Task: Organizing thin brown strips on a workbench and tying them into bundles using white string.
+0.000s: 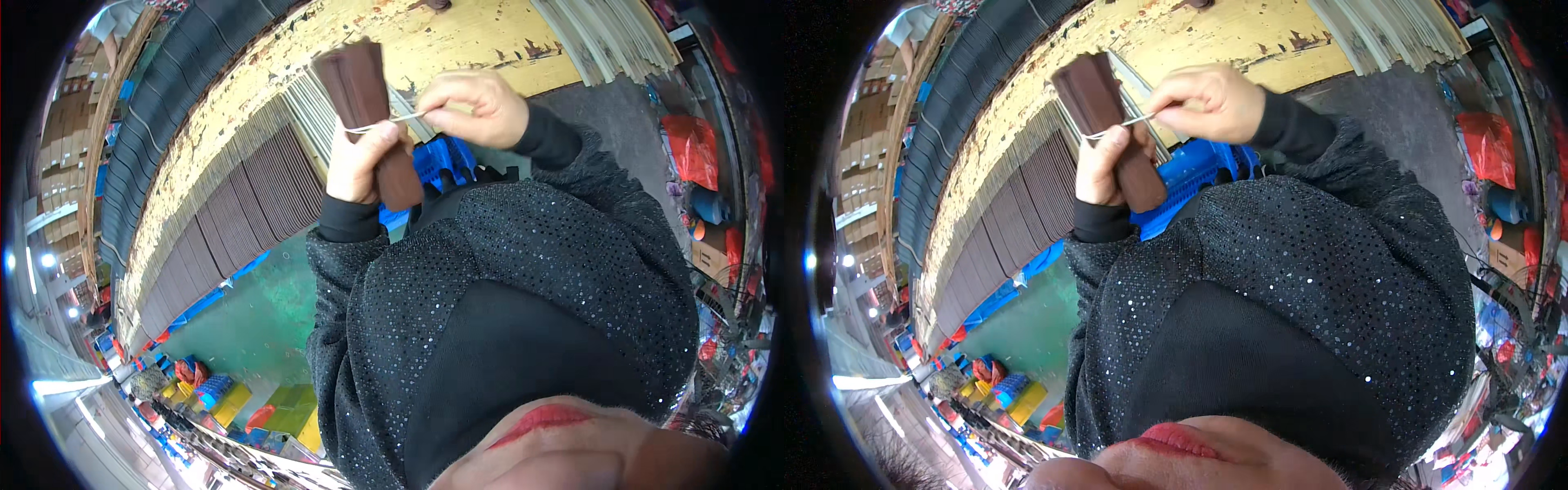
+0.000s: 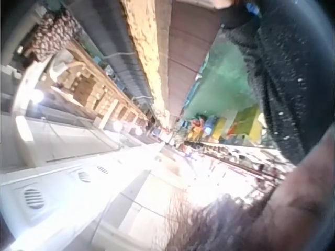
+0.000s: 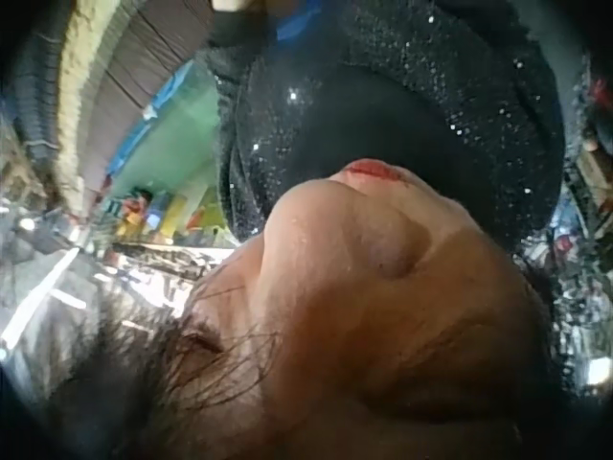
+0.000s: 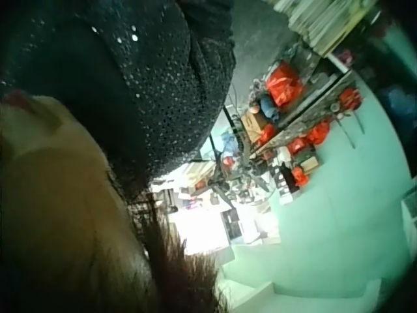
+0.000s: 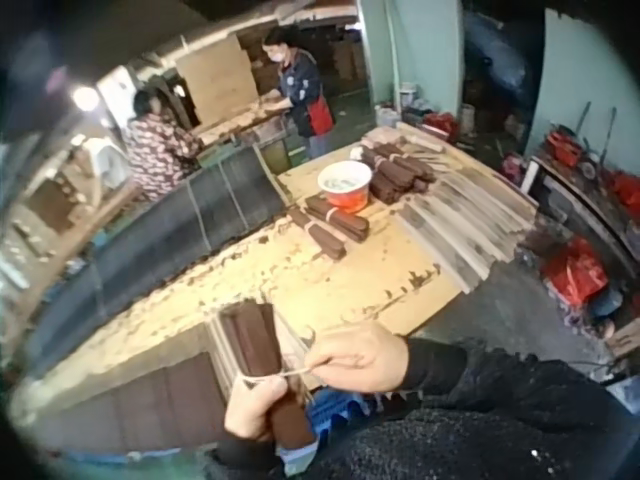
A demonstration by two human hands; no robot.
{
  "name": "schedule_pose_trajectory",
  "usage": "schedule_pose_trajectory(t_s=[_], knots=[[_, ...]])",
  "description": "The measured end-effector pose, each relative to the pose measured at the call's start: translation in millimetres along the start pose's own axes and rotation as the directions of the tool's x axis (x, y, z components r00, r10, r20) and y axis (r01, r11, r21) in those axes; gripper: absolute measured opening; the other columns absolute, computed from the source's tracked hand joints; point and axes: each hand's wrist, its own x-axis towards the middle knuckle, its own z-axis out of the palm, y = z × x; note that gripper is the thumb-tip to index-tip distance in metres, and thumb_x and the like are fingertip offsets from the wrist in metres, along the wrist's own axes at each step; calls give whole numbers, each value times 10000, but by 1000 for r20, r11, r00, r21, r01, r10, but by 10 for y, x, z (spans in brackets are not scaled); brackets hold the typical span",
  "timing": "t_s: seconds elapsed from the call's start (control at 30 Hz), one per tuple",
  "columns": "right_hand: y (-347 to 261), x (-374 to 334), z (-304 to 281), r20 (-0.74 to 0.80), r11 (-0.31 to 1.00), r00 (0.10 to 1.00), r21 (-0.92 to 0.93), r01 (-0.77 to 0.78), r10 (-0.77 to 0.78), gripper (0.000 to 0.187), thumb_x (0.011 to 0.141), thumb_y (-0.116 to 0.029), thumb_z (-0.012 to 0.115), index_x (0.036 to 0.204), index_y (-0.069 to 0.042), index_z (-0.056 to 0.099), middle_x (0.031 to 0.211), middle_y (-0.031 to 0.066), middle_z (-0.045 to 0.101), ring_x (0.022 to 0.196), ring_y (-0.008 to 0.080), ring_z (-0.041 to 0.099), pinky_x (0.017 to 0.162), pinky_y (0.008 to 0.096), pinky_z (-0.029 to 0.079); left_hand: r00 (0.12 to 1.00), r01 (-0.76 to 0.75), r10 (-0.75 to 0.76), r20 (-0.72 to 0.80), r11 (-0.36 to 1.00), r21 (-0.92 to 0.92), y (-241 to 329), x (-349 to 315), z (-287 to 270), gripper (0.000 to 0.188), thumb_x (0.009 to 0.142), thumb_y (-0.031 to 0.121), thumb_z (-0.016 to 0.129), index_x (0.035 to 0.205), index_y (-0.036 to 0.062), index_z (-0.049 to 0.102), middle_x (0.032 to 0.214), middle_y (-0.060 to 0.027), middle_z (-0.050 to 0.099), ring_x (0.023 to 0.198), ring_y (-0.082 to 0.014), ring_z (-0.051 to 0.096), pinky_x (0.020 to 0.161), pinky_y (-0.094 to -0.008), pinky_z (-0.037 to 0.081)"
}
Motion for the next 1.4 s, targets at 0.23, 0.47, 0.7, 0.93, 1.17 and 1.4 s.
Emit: schedule_pose_trajectory(t_s=[0.23, 0.47, 0.7, 0.93, 1.17, 1.4], knots=[[121, -61, 312, -183, 912, 907, 239, -333, 379, 574, 936, -185, 752, 1421, -17, 494, 1288, 157, 606, 1140, 212, 608, 968, 354, 523, 981, -102, 72, -178, 981, -162, -238, 136, 202, 392, 957, 199, 736, 1262, 48, 540, 949, -71, 656, 800, -165, 653, 711, -316, 563], [205, 73, 34, 68, 930, 929, -77, -359, 364, 887, 941, -379, 723, 1569, 28, 248, 1437, 290, 494, 1348, 403, 510, 1127, 432, 415, 980, -53, 45, -192, 998, -37, -243, 807, 240, 98, 986, 88, 656, 1068, 50, 616, 958, -46, 655, 843, -151, 653, 759, -305, 561], [861, 451, -1022, -192, 766, 915, -501, -403, 355, 645, 946, -437, 730, 1411, -24, 559, 1275, 161, 624, 894, 200, 660, 798, 333, 554, 915, 162, -56, -400, 958, 238, -189, 2122, -23, 186, 926, 30, 685, 1087, -33, 616, 955, -114, 667, 850, -244, 681, 776, -375, 579], [1946, 613, -1522, -419, 507, 907, -789, -347, -32, 599, 916, -432, 690, 1359, -42, 590, 1209, 230, 669, 1112, 413, 650, 996, 459, 512, 810, 395, 268, -522, 408, 823, -479, 3047, -207, 766, 845, 345, 716, 1407, -102, 451, 1355, -343, 576, 1247, -445, 596, 1098, -458, 460], [2096, 601, -1423, -345, 685, 907, -601, -411, 242, 590, 918, -423, 679, 1351, -39, 562, 1248, 260, 657, 1163, 432, 627, 995, 505, 501, 906, 77, 328, -268, 493, 866, -735, 3092, -180, 713, 815, 257, 700, 1397, -72, 455, 1360, -351, 529, 1280, -469, 540, 1114, -454, 439], [1950, 664, -1361, -352, 650, 885, -602, -464, 306, 647, 915, -477, 679, 1393, -61, 546, 1234, 265, 673, 1161, 426, 644, 1016, 477, 502, 848, 108, 391, -357, 532, 840, -771, 2855, -165, 737, 854, 345, 678, 1398, -88, 436, 1379, -362, 499, 1256, -502, 534, 1107, -481, 436]])
